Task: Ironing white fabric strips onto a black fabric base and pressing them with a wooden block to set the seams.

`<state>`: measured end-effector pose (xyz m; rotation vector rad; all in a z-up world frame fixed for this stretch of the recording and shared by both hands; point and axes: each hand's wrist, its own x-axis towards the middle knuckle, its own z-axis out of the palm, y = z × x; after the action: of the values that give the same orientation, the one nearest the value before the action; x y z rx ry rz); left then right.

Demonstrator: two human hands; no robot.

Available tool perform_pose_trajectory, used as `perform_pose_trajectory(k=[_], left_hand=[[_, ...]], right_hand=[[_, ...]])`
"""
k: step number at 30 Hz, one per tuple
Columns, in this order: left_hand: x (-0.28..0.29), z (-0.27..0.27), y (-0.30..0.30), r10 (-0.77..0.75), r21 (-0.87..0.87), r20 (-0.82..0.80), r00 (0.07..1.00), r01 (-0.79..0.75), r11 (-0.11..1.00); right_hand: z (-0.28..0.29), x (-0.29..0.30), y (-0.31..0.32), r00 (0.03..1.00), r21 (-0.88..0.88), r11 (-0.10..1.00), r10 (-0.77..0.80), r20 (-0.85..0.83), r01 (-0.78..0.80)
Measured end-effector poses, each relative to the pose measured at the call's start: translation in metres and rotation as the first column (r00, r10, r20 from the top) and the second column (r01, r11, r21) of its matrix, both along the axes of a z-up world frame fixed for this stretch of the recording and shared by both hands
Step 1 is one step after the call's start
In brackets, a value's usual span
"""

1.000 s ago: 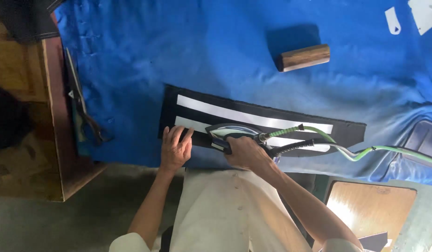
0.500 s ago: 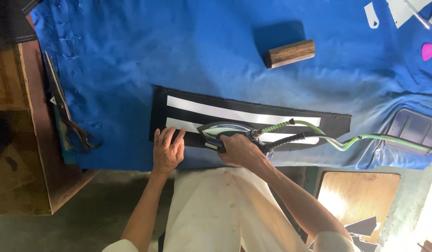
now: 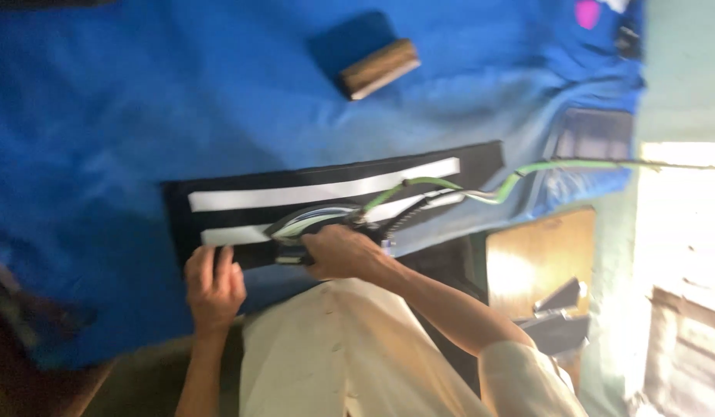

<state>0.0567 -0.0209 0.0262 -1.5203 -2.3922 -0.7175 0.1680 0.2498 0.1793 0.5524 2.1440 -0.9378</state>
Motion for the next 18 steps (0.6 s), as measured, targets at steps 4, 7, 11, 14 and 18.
perform_pose_trajectory(k=[4,7,11,14,18], left_hand=[[0.005,0.017,0.0,0.02,-0.124,0.009,1.0,-0.019,0.992],[0.008,0.017,-0.004,0.086,-0.204,-0.059,0.995,-0.097,0.974],[0.007,0.028,0.007,0.119,-0.144,-0.084,0.989,-0.13,0.981],[0.008,0.031,0.01,0.154,-0.151,-0.1,0.983,-0.168,0.974],[0.005,0.034,0.018,0.123,-0.079,-0.059,0.991,-0.128,0.989]], right_hand=[[0.0,0.004,0.005,0.997,-0.111,0.991,0.078,-0.019,-0.079],[-0.013,0.014,0.003,0.984,-0.099,0.992,0.056,-0.167,-0.074],[-0.023,0.022,0.001,0.969,-0.116,0.992,0.021,-0.245,-0.051],[-0.022,0.023,0.002,0.968,-0.107,0.991,0.046,-0.247,-0.075],[-0.007,0.016,0.01,0.986,-0.192,0.981,0.002,-0.164,-0.034]])
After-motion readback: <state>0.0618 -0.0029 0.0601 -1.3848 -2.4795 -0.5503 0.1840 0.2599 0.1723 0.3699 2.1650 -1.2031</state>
